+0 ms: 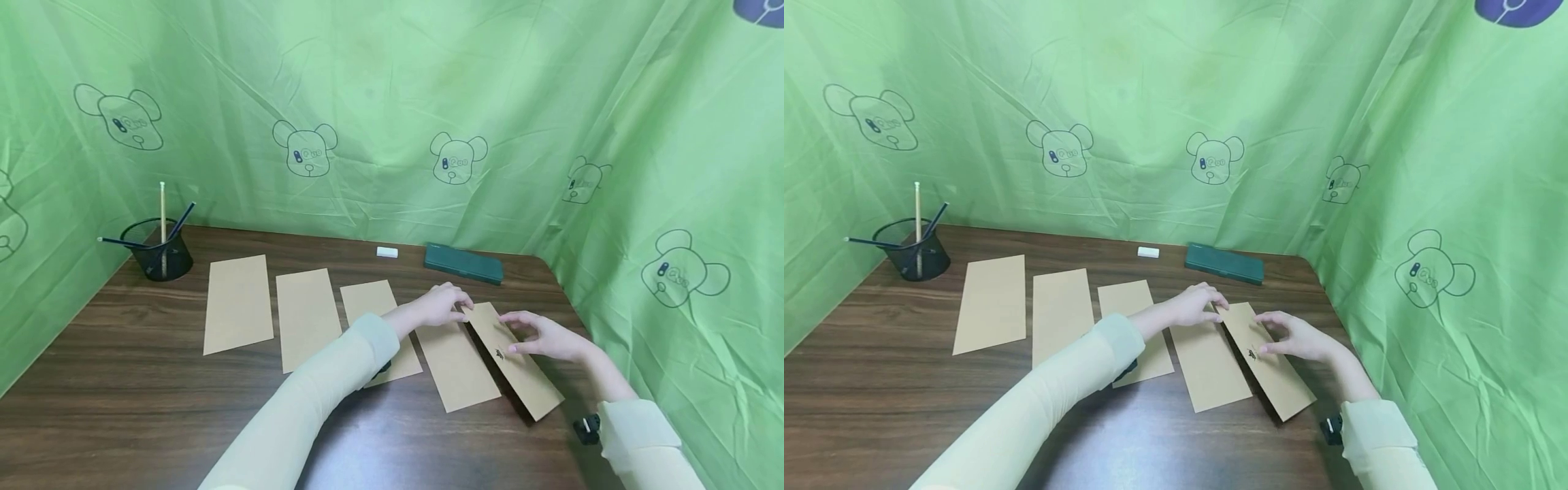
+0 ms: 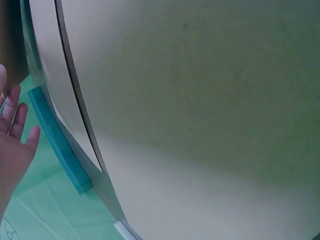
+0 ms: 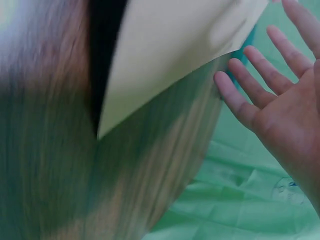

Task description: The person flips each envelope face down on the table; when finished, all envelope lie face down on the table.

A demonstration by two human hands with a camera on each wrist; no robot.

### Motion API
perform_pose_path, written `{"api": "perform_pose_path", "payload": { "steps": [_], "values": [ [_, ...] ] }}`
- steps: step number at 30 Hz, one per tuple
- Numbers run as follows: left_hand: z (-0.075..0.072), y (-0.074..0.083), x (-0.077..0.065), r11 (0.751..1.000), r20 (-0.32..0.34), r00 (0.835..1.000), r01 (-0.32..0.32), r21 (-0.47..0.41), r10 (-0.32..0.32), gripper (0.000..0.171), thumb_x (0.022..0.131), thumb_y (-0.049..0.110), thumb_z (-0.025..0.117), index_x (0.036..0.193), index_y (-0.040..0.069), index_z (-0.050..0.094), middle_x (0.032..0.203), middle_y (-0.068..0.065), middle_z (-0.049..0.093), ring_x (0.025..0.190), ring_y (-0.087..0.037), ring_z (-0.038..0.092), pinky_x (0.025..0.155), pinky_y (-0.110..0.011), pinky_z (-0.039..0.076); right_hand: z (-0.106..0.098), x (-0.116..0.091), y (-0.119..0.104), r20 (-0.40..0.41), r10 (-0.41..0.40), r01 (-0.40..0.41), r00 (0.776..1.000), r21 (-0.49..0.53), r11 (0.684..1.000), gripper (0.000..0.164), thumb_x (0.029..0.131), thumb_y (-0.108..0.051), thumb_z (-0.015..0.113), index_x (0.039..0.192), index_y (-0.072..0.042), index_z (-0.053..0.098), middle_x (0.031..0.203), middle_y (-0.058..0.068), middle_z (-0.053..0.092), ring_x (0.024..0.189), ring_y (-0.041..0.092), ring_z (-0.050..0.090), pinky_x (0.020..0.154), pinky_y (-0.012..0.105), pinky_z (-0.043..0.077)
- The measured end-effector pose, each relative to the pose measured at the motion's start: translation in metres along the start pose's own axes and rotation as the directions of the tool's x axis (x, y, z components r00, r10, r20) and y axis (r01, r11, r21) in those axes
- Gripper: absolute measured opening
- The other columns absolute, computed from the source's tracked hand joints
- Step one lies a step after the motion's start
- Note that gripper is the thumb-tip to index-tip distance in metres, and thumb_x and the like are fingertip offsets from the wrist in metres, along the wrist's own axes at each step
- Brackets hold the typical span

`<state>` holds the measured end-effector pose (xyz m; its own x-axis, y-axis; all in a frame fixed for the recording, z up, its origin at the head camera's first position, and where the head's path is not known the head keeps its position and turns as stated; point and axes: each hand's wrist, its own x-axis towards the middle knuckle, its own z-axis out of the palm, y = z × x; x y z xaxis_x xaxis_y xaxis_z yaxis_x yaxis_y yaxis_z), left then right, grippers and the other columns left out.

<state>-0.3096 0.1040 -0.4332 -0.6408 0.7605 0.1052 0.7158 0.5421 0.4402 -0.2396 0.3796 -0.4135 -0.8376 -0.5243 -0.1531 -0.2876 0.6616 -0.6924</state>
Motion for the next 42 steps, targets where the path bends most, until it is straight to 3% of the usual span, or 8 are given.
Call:
{"api": "perform_pose_path", "payload": {
  "steps": [6,12,22,27,33,42],
  "values": [
    [-0.003,0.000,0.001,1.000,-0.030,1.000,0.007,0.028,-0.006,0.028,0.091,0.033,0.062,0.117,0.022,0.065,0.116,0.010,0.064,0.111,-0.011,0.048,0.096,-0.031,0.035,0.005,-0.007,-0.021,0.021,-0.040,0.040,0.999,0.002,0.999,0.071,0.082,-0.026,0.074,0.140,-0.005,0.039,0.142,0.019,0.042,0.124,0.045,0.042,0.092,0.052,0.046],
    [-0.005,0.002,0.001,0.999,-0.059,0.998,0.015,0.043,-0.013,0.026,0.092,0.034,0.061,0.113,0.021,0.066,0.111,0.010,0.066,0.107,-0.010,0.050,0.094,-0.031,0.038,0.011,-0.009,-0.027,0.039,-0.091,0.091,0.995,-0.021,0.996,0.074,0.080,-0.026,0.075,0.140,-0.005,0.038,0.141,0.017,0.043,0.120,0.043,0.046,0.088,0.050,0.049],
    [-0.007,0.002,0.007,1.000,-0.129,0.992,-0.010,0.003,0.010,0.019,0.091,0.033,0.062,0.103,0.020,0.069,0.103,0.011,0.070,0.104,-0.009,0.054,0.096,-0.030,0.039,0.005,-0.013,-0.042,0.004,-0.140,0.138,0.990,-0.211,0.968,0.062,0.084,-0.020,0.072,0.138,-0.012,0.043,0.130,0.008,0.054,0.113,0.028,0.058,0.089,0.047,0.049],
    [-0.011,0.004,0.008,0.999,-0.145,0.989,-0.010,-0.050,0.003,0.019,0.093,0.030,0.060,0.106,0.018,0.067,0.105,0.009,0.069,0.104,-0.010,0.053,0.095,-0.026,0.038,-0.003,-0.016,-0.048,-0.008,-0.188,0.181,0.982,-0.239,0.954,0.055,0.084,-0.007,0.069,0.134,-0.011,0.047,0.125,0.006,0.058,0.110,0.024,0.060,0.087,0.042,0.051],
    [-0.018,0.004,0.015,0.981,-0.165,0.985,-0.083,-0.175,0.053,0.023,0.092,0.016,0.061,0.115,0.011,0.062,0.103,0.002,0.069,0.104,-0.011,0.059,0.098,-0.021,0.040,-0.016,-0.019,-0.054,-0.042,-0.261,0.236,0.964,-0.311,0.921,0.053,0.081,0.007,0.063,0.130,-0.011,0.053,0.122,0.002,0.062,0.109,0.017,0.060,0.088,0.030,0.049],
    [-0.026,0.009,0.011,0.974,-0.108,0.993,-0.078,-0.213,0.056,0.044,0.092,0.013,0.061,0.133,0.011,0.048,0.112,0.002,0.066,0.120,-0.014,0.051,0.110,-0.028,0.029,-0.023,-0.020,-0.052,-0.111,-0.272,0.203,0.956,-0.420,0.884,0.053,0.076,0.011,0.064,0.123,-0.012,0.060,0.120,-0.001,0.064,0.101,0.016,0.061,0.083,0.028,0.050]
  ]
}}
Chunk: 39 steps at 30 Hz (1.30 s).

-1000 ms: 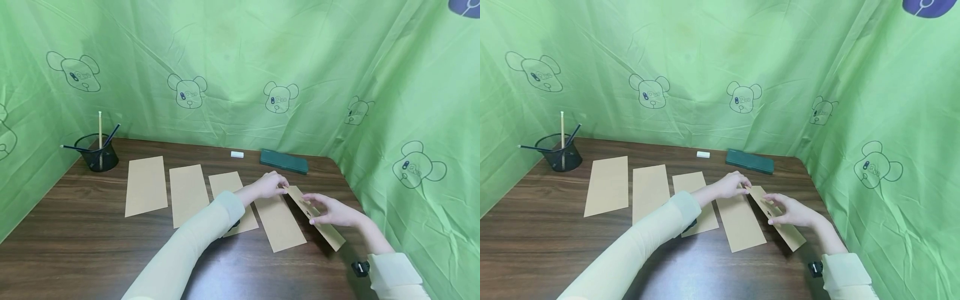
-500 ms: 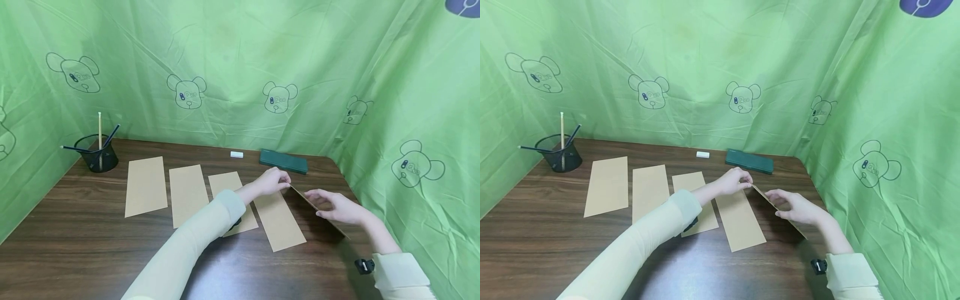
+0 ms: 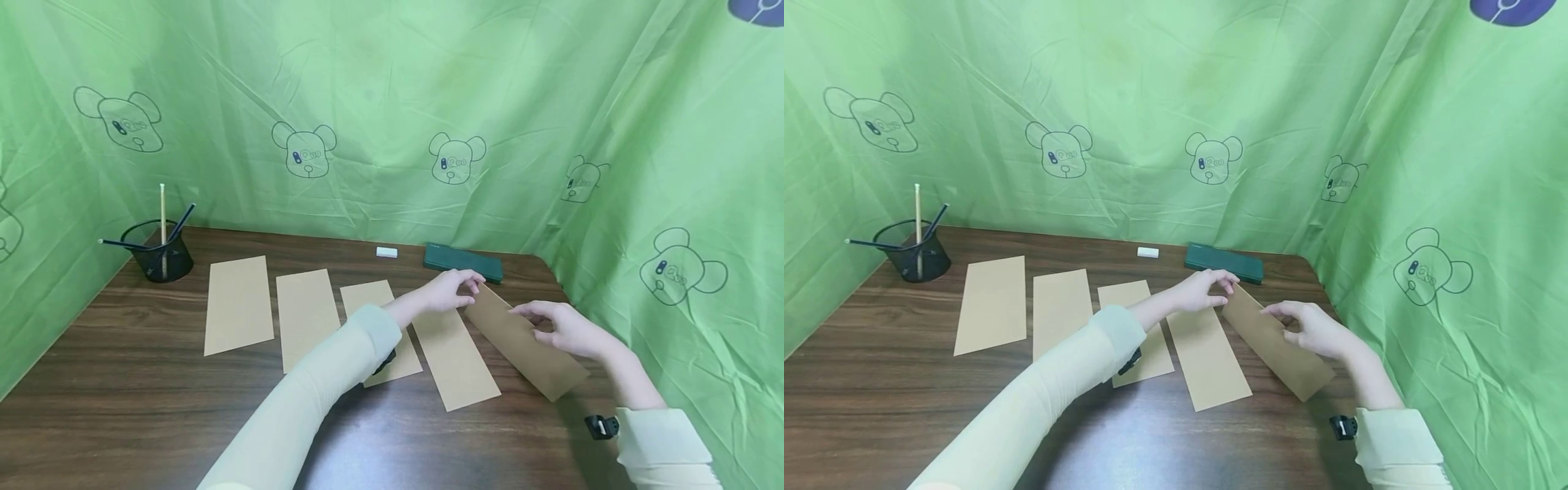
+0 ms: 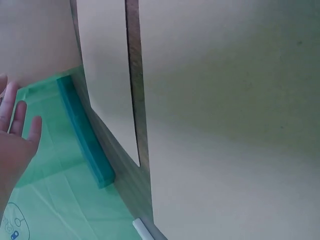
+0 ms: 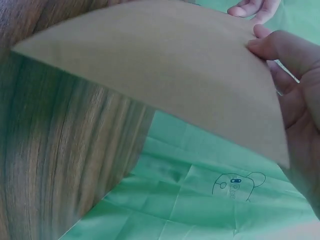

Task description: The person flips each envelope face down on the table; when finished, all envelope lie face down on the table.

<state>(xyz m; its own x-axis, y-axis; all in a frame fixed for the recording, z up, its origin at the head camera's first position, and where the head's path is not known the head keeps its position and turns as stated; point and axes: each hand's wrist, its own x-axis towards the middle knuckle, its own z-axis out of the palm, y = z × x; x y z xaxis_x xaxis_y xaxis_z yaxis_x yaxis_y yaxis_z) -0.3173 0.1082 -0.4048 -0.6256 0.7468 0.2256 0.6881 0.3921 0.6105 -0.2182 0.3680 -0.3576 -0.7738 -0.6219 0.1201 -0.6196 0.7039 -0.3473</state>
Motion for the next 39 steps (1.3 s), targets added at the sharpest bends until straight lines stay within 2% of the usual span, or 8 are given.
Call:
{"api": "perform_pose_path", "payload": {
  "steps": [5,9,13,18,26,30,33,39],
  "values": [
    [0.005,-0.002,0.000,1.000,0.038,0.999,0.005,-0.010,-0.005,0.060,0.090,0.012,0.064,0.143,0.013,0.036,0.122,0.002,0.062,0.128,-0.015,0.044,0.112,-0.030,0.025,0.001,0.001,0.003,-0.026,0.043,-0.045,0.999,-0.055,0.997,0.050,0.074,0.010,0.069,0.121,-0.007,0.061,0.114,0.002,0.065,0.096,0.015,0.060,0.080,0.029,0.050],
    [0.012,-0.005,-0.001,0.999,0.094,0.996,-0.003,0.044,-0.001,0.070,0.086,0.012,0.069,0.146,0.015,0.031,0.133,0.003,0.056,0.132,-0.016,0.038,0.113,-0.033,0.023,0.001,-0.001,0.004,-0.020,0.114,-0.115,0.993,-0.066,0.991,0.049,0.076,0.008,0.069,0.122,-0.006,0.061,0.110,0.005,0.065,0.098,0.021,0.060,0.081,0.034,0.050],
    [0.017,-0.004,-0.010,0.994,0.191,0.981,0.022,0.111,-0.043,0.079,0.082,0.015,0.074,0.147,0.017,0.030,0.143,0.004,0.046,0.135,-0.018,0.031,0.112,-0.040,0.024,0.004,-0.006,0.008,-0.021,0.166,-0.167,0.986,-0.100,0.981,0.049,0.076,0.002,0.072,0.122,-0.009,0.061,0.110,0.007,0.065,0.100,0.024,0.059,0.081,0.039,0.049],
    [0.021,-0.001,-0.022,0.986,0.269,0.959,0.045,0.161,-0.088,0.089,0.076,0.024,0.079,0.148,0.016,0.027,0.147,0.002,0.039,0.136,-0.020,0.028,0.110,-0.042,0.024,0.013,-0.012,0.021,-0.048,0.207,-0.210,0.977,-0.084,0.974,0.051,0.073,-0.008,0.079,0.121,-0.008,0.062,0.104,0.007,0.063,0.085,0.017,0.053,0.071,0.029,0.045],
    [0.029,-0.005,-0.027,0.982,0.296,0.947,0.072,0.177,-0.123,0.093,0.073,0.034,0.080,0.148,0.018,0.027,0.148,0.000,0.038,0.139,-0.023,0.024,0.113,-0.052,0.017,0.034,-0.023,0.044,-0.016,0.204,-0.203,0.979,0.038,0.978,0.063,0.072,-0.021,0.082,0.126,-0.004,0.056,0.107,0.005,0.062,0.083,0.014,0.050,0.069,0.026,0.043],
    [0.035,-0.009,-0.028,0.975,0.311,0.939,0.088,0.205,-0.150,0.092,0.073,0.040,0.079,0.147,0.020,0.029,0.148,0.001,0.037,0.141,-0.029,0.020,0.114,-0.050,0.015,0.043,-0.029,0.053,0.015,0.219,-0.219,0.976,0.074,0.973,0.065,0.072,-0.021,0.082,0.127,-0.003,0.055,0.099,0.004,0.060,0.082,0.016,0.050,0.067,0.027,0.044],
    [0.037,-0.011,-0.029,0.971,0.324,0.931,0.099,0.216,-0.167,0.092,0.073,0.042,0.078,0.147,0.022,0.029,0.149,0.000,0.037,0.142,-0.032,0.018,0.115,-0.047,0.014,0.048,-0.032,0.059,0.052,0.226,-0.230,0.973,0.085,0.970,0.065,0.072,-0.022,0.081,0.128,-0.003,0.054,0.099,0.005,0.060,0.084,0.017,0.051,0.068,0.029,0.044],
    [0.036,-0.011,-0.029,0.970,0.328,0.932,0.077,0.229,-0.152,0.090,0.072,0.043,0.078,0.146,0.020,0.032,0.146,0.002,0.040,0.136,-0.024,0.027,0.112,-0.043,0.019,0.054,-0.034,0.072,0.085,0.170,-0.178,0.982,0.099,0.979,0.064,0.073,-0.020,0.081,0.126,0.000,0.053,0.096,0.005,0.059,0.080,0.018,0.052,0.067,0.028,0.044]
  ]
}}
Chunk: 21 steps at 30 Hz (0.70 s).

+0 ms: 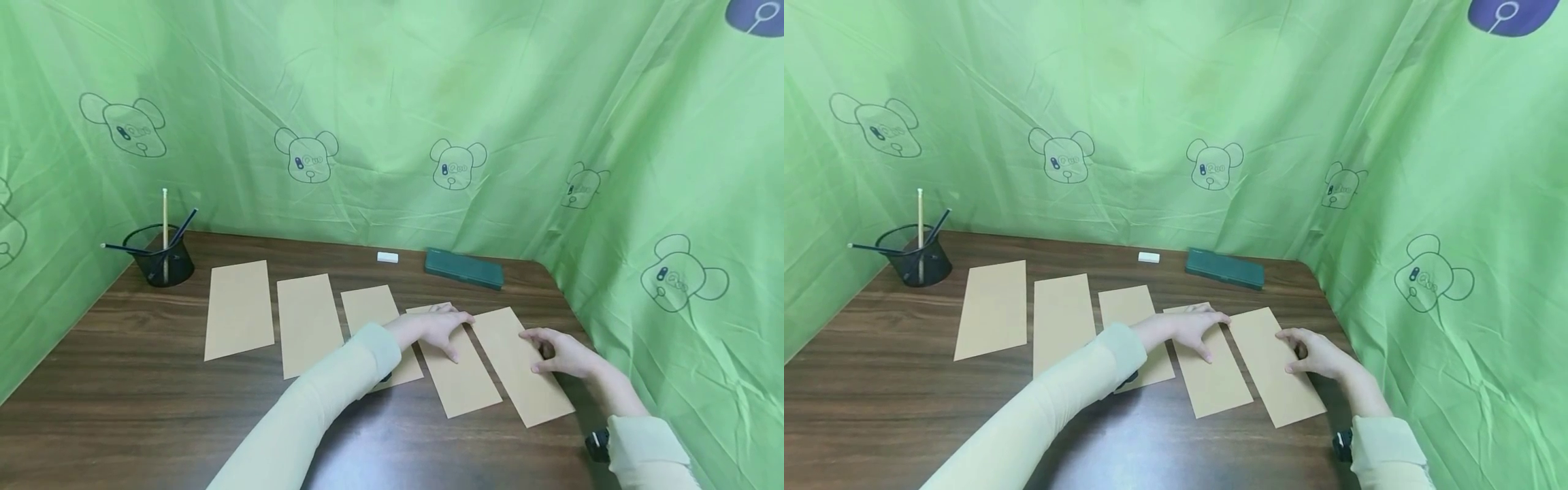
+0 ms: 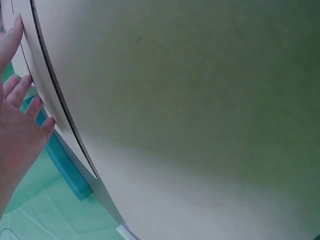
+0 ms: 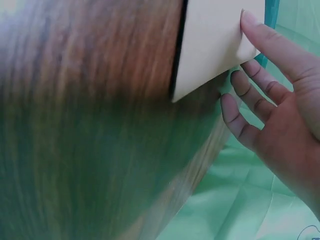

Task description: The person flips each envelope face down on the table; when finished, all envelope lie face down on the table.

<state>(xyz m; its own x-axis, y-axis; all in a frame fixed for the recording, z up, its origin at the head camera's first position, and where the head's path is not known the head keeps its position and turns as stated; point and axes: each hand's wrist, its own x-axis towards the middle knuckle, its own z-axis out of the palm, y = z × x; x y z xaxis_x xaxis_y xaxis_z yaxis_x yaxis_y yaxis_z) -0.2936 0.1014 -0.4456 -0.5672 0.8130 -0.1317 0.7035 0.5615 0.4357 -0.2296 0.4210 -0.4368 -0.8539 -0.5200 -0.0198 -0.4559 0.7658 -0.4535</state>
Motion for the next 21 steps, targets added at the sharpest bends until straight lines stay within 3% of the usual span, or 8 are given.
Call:
{"api": "perform_pose_path", "payload": {
  "steps": [5,12,21],
  "values": [
    [-0.0018,0.0010,0.0001,0.999,-0.002,1.000,-0.001,0.041,0.001,0.090,0.071,0.046,0.077,0.146,0.021,0.032,0.145,0.002,0.041,0.133,-0.020,0.030,0.111,-0.040,0.022,-0.0001,0.0027,0.0050,-0.012,-0.050,0.050,0.999,-0.011,0.999,0.061,0.072,-0.019,0.081,0.123,0.002,0.054,0.092,0.007,0.053,0.075,0.019,0.048,0.065,0.030,0.042],
    [-0.0031,0.0041,-0.0011,0.999,0.012,1.000,0.001,0.051,-0.001,0.090,0.071,0.045,0.077,0.145,0.020,0.033,0.146,0.002,0.041,0.131,-0.017,0.031,0.110,-0.039,0.023,-0.0018,0.0030,0.0046,0.039,-0.020,0.022,0.999,-0.048,0.999,0.060,0.074,-0.027,0.079,0.123,0.000,0.058,0.101,0.009,0.052,0.081,0.018,0.048,0.069,0.032,0.043],
    [-0.0020,-0.0001,-0.0016,0.998,-0.004,1.000,-0.017,0.058,0.018,0.089,0.073,0.049,0.075,0.146,0.020,0.032,0.147,0.004,0.038,0.136,-0.019,0.026,0.112,-0.043,0.021,-0.0022,0.0041,0.0025,0.042,-0.002,0.004,0.999,-0.060,0.998,0.059,0.073,-0.029,0.079,0.123,-0.003,0.059,0.104,0.009,0.053,0.082,0.020,0.048,0.068,0.034,0.043]
  ]
}}
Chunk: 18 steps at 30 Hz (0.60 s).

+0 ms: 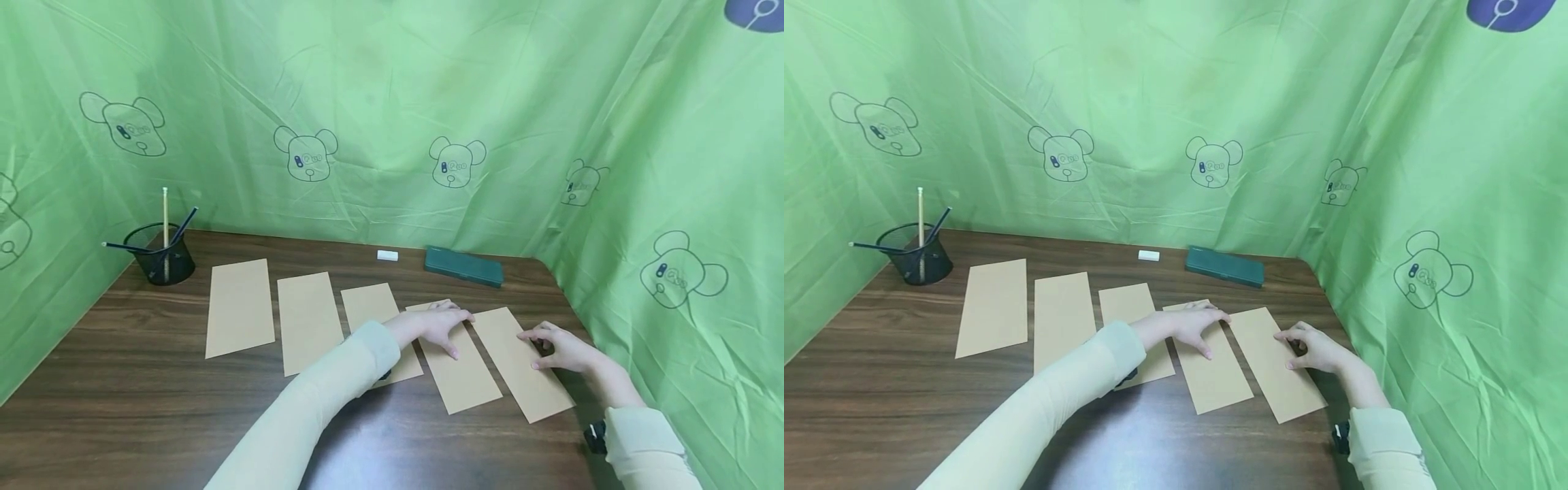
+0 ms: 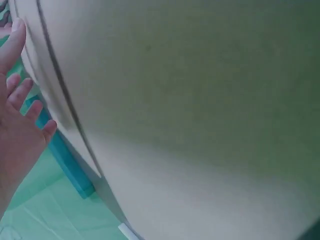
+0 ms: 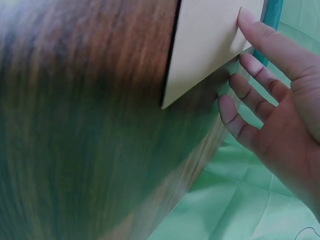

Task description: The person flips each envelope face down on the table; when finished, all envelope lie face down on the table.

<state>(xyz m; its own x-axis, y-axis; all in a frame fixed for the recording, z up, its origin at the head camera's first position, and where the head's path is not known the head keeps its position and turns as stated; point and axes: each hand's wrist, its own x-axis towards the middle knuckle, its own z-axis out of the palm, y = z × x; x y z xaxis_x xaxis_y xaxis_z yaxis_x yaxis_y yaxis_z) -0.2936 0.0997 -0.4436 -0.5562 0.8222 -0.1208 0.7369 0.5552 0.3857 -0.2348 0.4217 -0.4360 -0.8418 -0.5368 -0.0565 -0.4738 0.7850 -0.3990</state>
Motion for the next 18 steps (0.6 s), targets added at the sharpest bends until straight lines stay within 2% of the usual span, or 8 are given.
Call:
{"api": "perform_pose_path", "payload": {
  "steps": [3,6,11,14,18],
  "values": [
    [-0.010,-0.002,-0.008,1.000,-0.042,0.999,-0.001,-0.023,0.000,0.087,0.075,0.046,0.075,0.145,0.017,0.032,0.148,0.005,0.038,0.137,-0.021,0.026,0.112,-0.046,0.021,-0.003,0.004,-0.002,-0.017,0.012,-0.012,1.000,-0.008,1.000,0.058,0.074,-0.027,0.079,0.122,-0.003,0.059,0.102,0.010,0.054,0.082,0.021,0.052,0.069,0.034,0.046],
    [-0.025,-0.002,-0.021,0.999,-0.086,0.996,0.023,-0.041,-0.027,0.082,0.079,0.042,0.073,0.145,0.016,0.032,0.148,0.005,0.038,0.137,-0.021,0.026,0.111,-0.045,0.021,-0.012,0.008,-0.010,-0.038,0.032,-0.034,0.999,-0.030,0.999,0.055,0.076,-0.024,0.078,0.123,-0.002,0.058,0.101,0.013,0.055,0.083,0.024,0.056,0.070,0.035,0.048],
    [-0.053,0.002,-0.045,0.998,-0.167,0.984,0.070,-0.001,-0.069,0.078,0.083,0.046,0.067,0.146,0.015,0.032,0.148,0.004,0.037,0.138,-0.024,0.027,0.109,-0.046,0.025,-0.035,0.014,-0.037,-0.072,0.065,-0.071,0.995,-0.076,0.995,0.053,0.080,-0.026,0.075,0.125,-0.004,0.058,0.105,0.013,0.057,0.092,0.028,0.058,0.076,0.041,0.049],
    [-0.068,0.003,-0.063,0.995,-0.237,0.969,0.090,0.047,-0.077,0.076,0.085,0.049,0.063,0.146,0.014,0.032,0.148,0.002,0.038,0.137,-0.025,0.029,0.108,-0.047,0.028,-0.048,0.018,-0.057,-0.103,0.048,-0.060,0.994,-0.114,0.992,0.051,0.082,-0.027,0.073,0.125,-0.005,0.057,0.108,0.014,0.057,0.098,0.032,0.057,0.080,0.046,0.048],
    [-0.091,0.004,-0.097,0.982,-0.339,0.936,0.144,0.119,-0.096,0.075,0.087,0.055,0.057,0.145,0.014,0.033,0.148,-0.001,0.039,0.137,-0.025,0.031,0.109,-0.048,0.027,-0.061,0.022,-0.081,-0.160,0.028,-0.053,0.987,-0.154,0.987,0.047,0.086,-0.027,0.069,0.126,-0.005,0.057,0.114,0.014,0.057,0.104,0.034,0.057,0.085,0.050,0.047]
  ]
}}
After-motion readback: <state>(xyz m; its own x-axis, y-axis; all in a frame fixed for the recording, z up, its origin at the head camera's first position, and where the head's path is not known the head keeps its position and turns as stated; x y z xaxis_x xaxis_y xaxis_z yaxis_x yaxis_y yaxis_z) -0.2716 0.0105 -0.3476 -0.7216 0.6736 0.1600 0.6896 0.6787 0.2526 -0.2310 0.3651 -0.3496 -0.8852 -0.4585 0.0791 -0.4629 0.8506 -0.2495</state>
